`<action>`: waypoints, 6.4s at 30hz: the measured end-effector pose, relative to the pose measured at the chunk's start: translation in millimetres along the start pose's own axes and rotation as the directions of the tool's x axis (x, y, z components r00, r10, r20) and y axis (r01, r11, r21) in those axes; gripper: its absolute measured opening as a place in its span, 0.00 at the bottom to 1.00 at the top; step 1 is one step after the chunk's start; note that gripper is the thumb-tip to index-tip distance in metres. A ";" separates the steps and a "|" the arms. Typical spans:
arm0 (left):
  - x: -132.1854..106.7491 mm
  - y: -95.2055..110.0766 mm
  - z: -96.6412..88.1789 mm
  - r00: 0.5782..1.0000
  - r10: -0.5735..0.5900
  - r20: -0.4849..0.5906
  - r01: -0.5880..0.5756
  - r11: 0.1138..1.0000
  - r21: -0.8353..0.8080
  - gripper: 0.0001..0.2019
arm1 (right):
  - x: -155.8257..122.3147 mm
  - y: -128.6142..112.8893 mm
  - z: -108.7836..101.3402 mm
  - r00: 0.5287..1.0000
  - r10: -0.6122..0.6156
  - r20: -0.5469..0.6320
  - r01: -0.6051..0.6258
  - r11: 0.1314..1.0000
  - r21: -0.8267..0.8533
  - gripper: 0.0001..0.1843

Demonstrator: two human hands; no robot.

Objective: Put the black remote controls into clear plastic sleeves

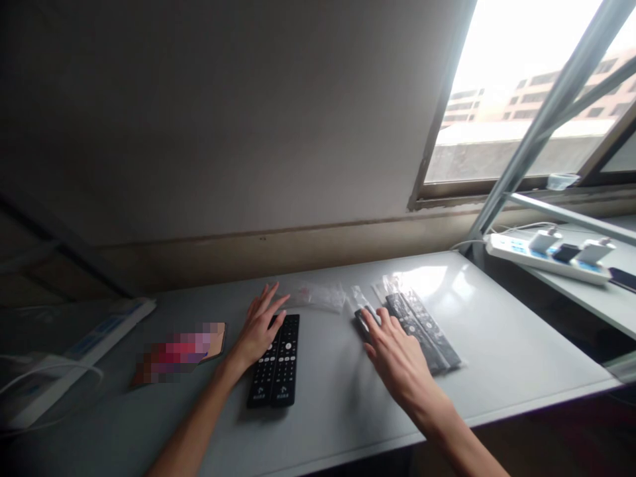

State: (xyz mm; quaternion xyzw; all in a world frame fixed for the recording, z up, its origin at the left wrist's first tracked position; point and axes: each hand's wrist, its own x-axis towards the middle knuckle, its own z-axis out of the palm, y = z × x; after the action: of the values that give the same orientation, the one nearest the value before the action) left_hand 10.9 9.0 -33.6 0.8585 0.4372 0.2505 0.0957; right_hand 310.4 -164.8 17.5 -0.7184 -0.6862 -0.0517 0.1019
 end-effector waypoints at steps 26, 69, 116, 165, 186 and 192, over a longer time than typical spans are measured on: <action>-5.3 -15.2 4.0 0.996 -0.090 -0.029 0.085 0.988 -0.130 0.23 | 103.8 -20.2 56.5 0.962 -0.140 -0.236 0.184 0.967 0.177 0.15; -3.0 -9.6 -4.0 0.959 -0.116 -0.260 0.054 0.970 -0.236 0.22 | -7.4 9.0 13.3 0.985 0.151 -0.087 -0.153 0.988 -0.012 0.28; -6.7 12.3 -1.9 0.941 -0.092 -0.324 0.000 0.962 -0.272 0.20 | 94.2 -36.6 69.3 0.773 -0.369 -0.516 0.573 0.754 0.321 0.17; -4.1 6.3 -28.4 0.921 -0.259 0.292 0.250 -0.183 -0.951 0.24 | 171.9 -27.0 -112.3 0.896 0.125 -0.426 0.431 -0.013 0.902 0.14; -14.3 70.7 -39.9 0.966 -0.038 0.257 0.226 0.613 -0.757 0.29 | 122.6 -22.4 70.9 0.912 0.393 0.119 -0.047 -0.187 0.981 0.29; -21.4 88.8 -28.5 0.955 0.189 0.227 -0.067 0.887 -0.456 0.21 | 122.9 -22.4 62.9 0.913 0.382 0.139 -0.028 -0.282 0.959 0.30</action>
State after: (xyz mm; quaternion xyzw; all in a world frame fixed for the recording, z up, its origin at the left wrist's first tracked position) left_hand 48.1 -62.9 17.4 0.8668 0.2936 0.2323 0.3295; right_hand 290.5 -30.4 -15.7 -0.4566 -0.3071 0.4421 0.7083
